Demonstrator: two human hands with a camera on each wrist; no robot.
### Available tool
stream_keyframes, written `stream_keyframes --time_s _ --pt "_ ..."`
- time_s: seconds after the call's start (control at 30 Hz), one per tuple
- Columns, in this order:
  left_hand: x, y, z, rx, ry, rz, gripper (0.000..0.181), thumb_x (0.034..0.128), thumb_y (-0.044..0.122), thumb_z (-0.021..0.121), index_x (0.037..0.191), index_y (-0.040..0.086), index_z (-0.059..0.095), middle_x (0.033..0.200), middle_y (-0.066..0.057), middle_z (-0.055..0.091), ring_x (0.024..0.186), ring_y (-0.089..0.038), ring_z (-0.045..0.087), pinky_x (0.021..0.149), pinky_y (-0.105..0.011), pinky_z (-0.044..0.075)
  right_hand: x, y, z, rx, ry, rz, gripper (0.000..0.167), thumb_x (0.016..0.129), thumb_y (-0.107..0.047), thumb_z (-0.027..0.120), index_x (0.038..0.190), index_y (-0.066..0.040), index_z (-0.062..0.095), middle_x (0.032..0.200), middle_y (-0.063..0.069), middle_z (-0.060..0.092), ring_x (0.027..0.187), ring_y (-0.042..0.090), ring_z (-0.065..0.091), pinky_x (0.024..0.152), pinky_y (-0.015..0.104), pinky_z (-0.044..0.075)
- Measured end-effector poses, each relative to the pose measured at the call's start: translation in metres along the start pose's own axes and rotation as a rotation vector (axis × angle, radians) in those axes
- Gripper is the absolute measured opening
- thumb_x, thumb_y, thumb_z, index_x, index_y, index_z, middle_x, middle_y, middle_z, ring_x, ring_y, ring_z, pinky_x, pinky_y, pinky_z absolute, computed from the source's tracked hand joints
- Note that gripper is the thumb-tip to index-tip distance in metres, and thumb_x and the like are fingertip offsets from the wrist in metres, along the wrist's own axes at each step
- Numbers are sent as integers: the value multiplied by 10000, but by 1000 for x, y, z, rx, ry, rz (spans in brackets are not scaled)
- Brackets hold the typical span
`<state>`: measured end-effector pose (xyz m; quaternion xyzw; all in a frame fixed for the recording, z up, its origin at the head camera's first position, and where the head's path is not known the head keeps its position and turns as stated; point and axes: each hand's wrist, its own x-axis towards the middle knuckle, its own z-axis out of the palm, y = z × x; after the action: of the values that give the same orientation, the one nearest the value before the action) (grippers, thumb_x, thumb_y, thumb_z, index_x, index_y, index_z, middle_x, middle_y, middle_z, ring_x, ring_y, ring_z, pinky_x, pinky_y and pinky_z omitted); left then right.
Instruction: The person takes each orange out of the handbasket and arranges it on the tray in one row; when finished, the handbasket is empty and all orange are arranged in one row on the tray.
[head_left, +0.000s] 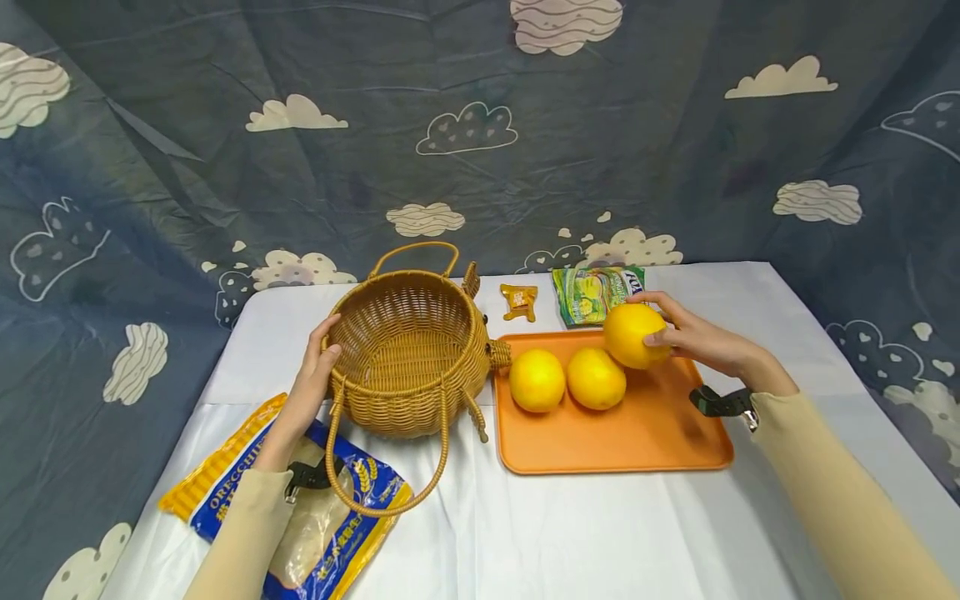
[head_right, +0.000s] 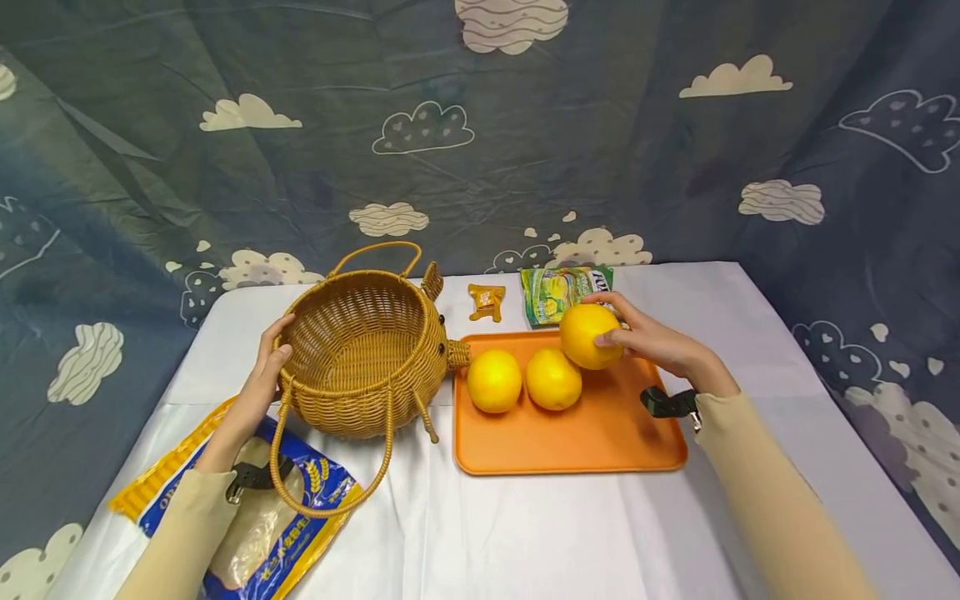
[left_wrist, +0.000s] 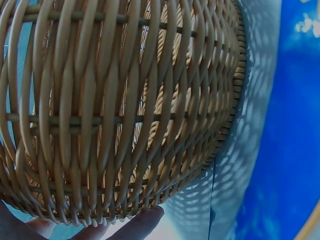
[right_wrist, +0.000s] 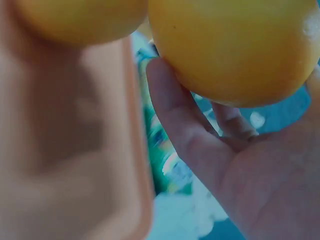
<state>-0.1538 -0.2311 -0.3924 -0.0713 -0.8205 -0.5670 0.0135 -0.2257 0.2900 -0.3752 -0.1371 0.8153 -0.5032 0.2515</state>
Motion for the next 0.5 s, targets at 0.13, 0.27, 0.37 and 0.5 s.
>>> stream_keyframes --time_s 0.13,0.27,0.37,0.5 --pt "-5 14 0 -7 -8 7 573 1026 263 296 1525 68 94 1550 -227 27 1366 -479 115 1006 -686 150 -14 20 3 -25 39 38 670 935 -214 560 1436 -152 119 1420 285 185 1216 477 286 939 683 287" --pt "-4 14 0 -20 -9 22 576 1026 258 309 1528 73 94 1552 -219 26 1370 -470 109 1010 -683 137 -20 35 9 -69 77 48 693 920 -224 587 1429 -122 128 1399 286 198 1192 472 283 928 654 308" --pt "-4 14 0 -21 -8 24 579 1025 262 315 1528 75 97 1552 -217 31 1374 -463 105 1011 -685 131 -22 43 14 -103 93 31 711 911 -222 606 1442 -103 150 1395 271 221 1179 449 295 931 613 305" --pt "-6 16 1 -19 -7 20 568 1023 245 312 1521 60 112 1549 -220 42 1376 -454 109 1019 -675 132 -24 48 20 -129 92 32 734 901 -237 620 1468 -110 172 1417 267 225 1174 443 311 933 626 289"
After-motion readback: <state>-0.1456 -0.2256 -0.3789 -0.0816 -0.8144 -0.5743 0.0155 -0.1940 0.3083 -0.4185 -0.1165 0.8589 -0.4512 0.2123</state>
